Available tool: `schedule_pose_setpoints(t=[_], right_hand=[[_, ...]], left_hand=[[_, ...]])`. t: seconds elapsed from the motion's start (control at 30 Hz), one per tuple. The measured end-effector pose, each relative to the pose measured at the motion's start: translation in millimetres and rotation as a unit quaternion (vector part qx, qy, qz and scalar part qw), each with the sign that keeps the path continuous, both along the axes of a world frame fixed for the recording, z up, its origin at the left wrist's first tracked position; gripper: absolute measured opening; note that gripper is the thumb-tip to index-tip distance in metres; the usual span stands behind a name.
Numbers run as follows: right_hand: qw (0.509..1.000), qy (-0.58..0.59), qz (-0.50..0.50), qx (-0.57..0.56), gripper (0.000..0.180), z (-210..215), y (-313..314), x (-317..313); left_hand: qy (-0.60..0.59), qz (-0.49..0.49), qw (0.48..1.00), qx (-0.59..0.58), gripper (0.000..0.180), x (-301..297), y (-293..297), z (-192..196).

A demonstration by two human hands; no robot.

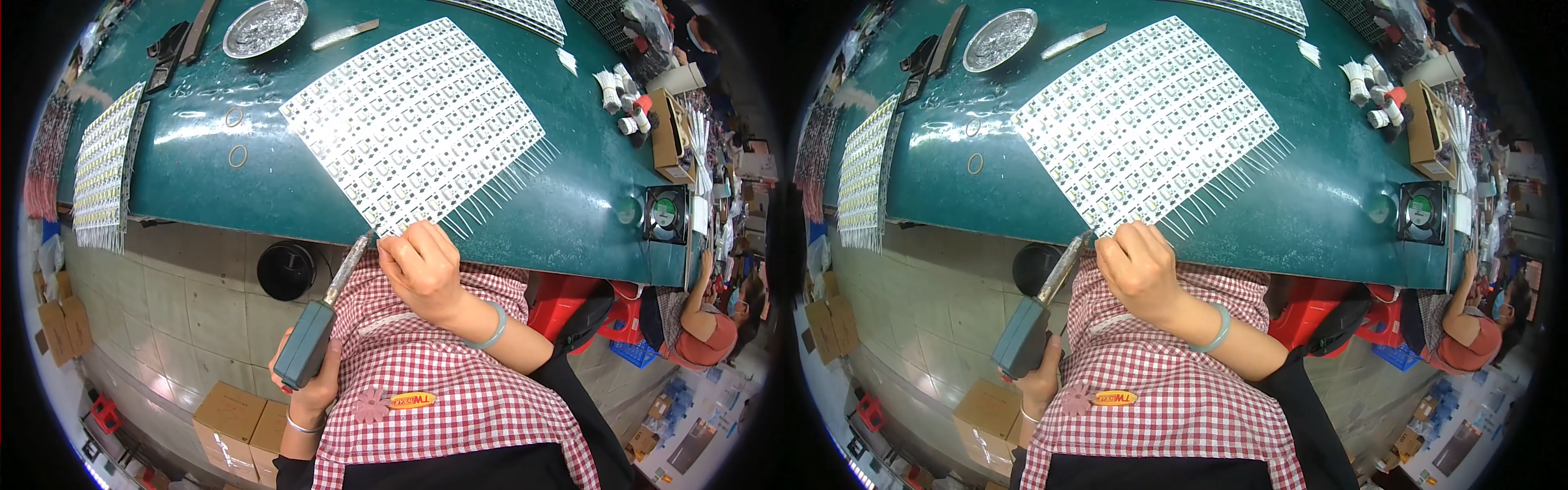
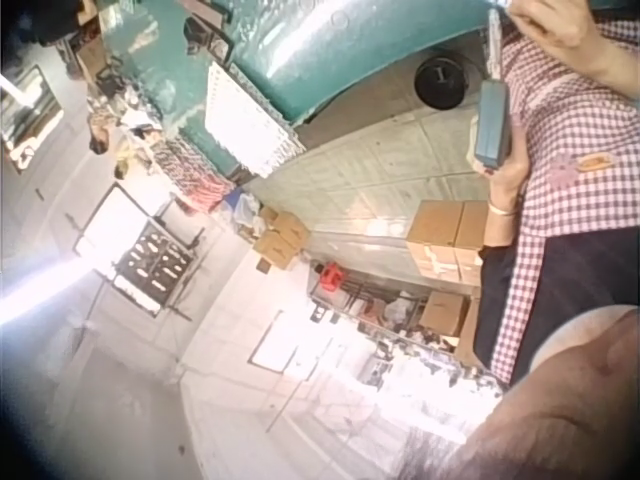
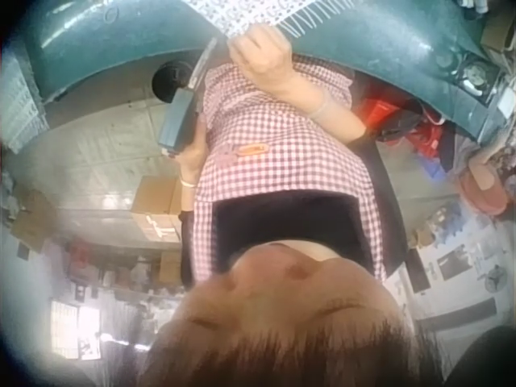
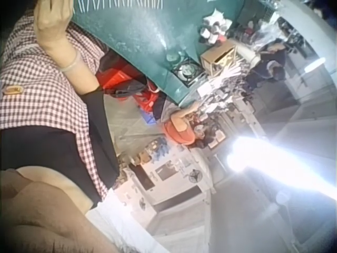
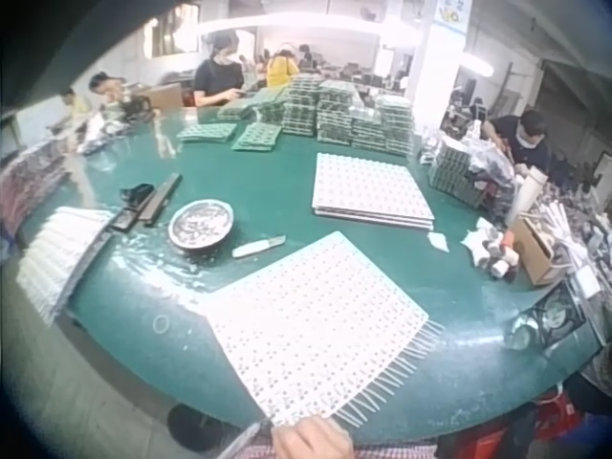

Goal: The person inserts metal pins into the edges of a circuit board panel by hand and solders them into place using a soldering gun.

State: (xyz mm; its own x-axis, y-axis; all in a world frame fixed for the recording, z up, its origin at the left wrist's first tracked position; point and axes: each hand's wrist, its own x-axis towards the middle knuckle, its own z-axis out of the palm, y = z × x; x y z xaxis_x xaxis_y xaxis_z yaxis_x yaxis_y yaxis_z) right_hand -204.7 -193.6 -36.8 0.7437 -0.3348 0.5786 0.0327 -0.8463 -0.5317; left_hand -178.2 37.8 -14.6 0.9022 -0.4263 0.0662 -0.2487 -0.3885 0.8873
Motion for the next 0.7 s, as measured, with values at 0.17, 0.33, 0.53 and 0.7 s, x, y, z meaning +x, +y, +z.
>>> schedule_pose_setpoints(t=[0.17, 0.33, 0.53, 0.7], right_hand=[[1.000, 0.004, -0.003, -0.008, 0.015, 0, 1, 0], [1.000, 0.009, -0.008, -0.018, 0.017, 0, 2, 0], [1.000, 0.008, -0.008, -0.013, 0.018, -1, 3, 0], [1.000, 0.003, -0.009, -0.011, 0.018, -1, 4, 1]], left_hand=[[0.022, -0.034, 0.999, 0.017, 0.026, 1, 9, -4], [0.015, -0.022, 1.000, 0.014, 0.027, 1, 5, 0], [0.014, -0.008, 1.000, 0.026, 0.017, 5, -6, 13], [0.043, -0.015, 0.999, 0.022, 0.028, -3, 13, 3]])
